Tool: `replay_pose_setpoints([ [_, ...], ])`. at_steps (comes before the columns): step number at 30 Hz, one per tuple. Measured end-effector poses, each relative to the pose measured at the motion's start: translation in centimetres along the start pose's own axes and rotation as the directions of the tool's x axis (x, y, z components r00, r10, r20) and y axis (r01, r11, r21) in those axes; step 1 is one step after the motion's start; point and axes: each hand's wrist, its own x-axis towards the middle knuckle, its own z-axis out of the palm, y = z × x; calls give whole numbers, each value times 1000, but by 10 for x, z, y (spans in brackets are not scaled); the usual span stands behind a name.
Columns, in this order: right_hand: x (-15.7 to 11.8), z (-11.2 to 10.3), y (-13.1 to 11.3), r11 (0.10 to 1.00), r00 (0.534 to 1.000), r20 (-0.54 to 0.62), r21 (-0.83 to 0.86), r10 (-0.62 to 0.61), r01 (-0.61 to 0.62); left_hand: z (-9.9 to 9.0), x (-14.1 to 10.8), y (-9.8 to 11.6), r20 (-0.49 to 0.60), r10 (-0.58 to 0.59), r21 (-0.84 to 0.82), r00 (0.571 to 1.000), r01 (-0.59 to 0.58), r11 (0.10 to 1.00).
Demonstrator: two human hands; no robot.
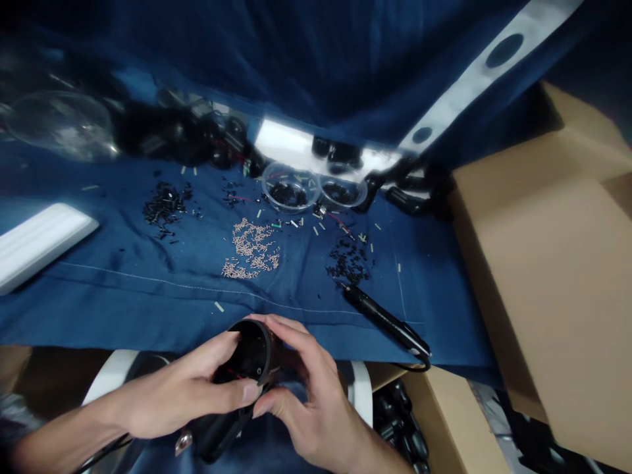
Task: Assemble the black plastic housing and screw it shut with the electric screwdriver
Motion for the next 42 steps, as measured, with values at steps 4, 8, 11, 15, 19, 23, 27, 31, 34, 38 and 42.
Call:
replay_pose_setpoints([
  [4, 14, 3, 8, 999, 1000, -11, 33, 3, -3, -4, 2, -10, -36, -28, -37, 999, 26, 999],
  [8, 44, 5, 12, 992, 995, -96, 127, -17, 30, 2, 10, -18, -332, -176, -204, 927, 112, 973],
  [11, 56, 8, 12, 991, 974, -222, 119, -39, 67, 9, 16, -20, -446, -268, -347, 854, 110, 931],
  [15, 52, 11, 12, 997, 936, -344, -47, -72, 60, 11, 20, -20, -470, -235, -419, 851, 19, 908],
  [19, 41, 11, 5, 947, 925, -332, -310, -186, 79, 8, 24, -18, -433, -221, -491, 874, -23, 871],
  [23, 39, 9, -3, 870, 946, -209, -477, -247, 122, 7, 31, -15, -392, -202, -578, 897, -69, 813],
  [27, 41, 9, -4, 823, 963, -92, -544, -251, 163, 5, 37, -17, -390, -209, -622, 897, -89, 778],
  [31, 46, 10, 0, 793, 962, -107, -593, -251, 141, 2, 41, -20, -376, -167, -661, 911, -138, 737],
  [34, 53, 14, 5, 799, 971, -120, -594, -207, 97, 2, 43, -21, -363, -136, -675, 922, -160, 721],
  [38, 61, 27, 8, 821, 967, -248, -564, -64, -90, 4, 45, -22, -354, -75, -635, 932, -181, 751],
  [42, 66, 34, 6, 834, 938, -331, -485, 102, -262, 2, 47, -28, -364, -14, -573, 931, -212, 792],
])
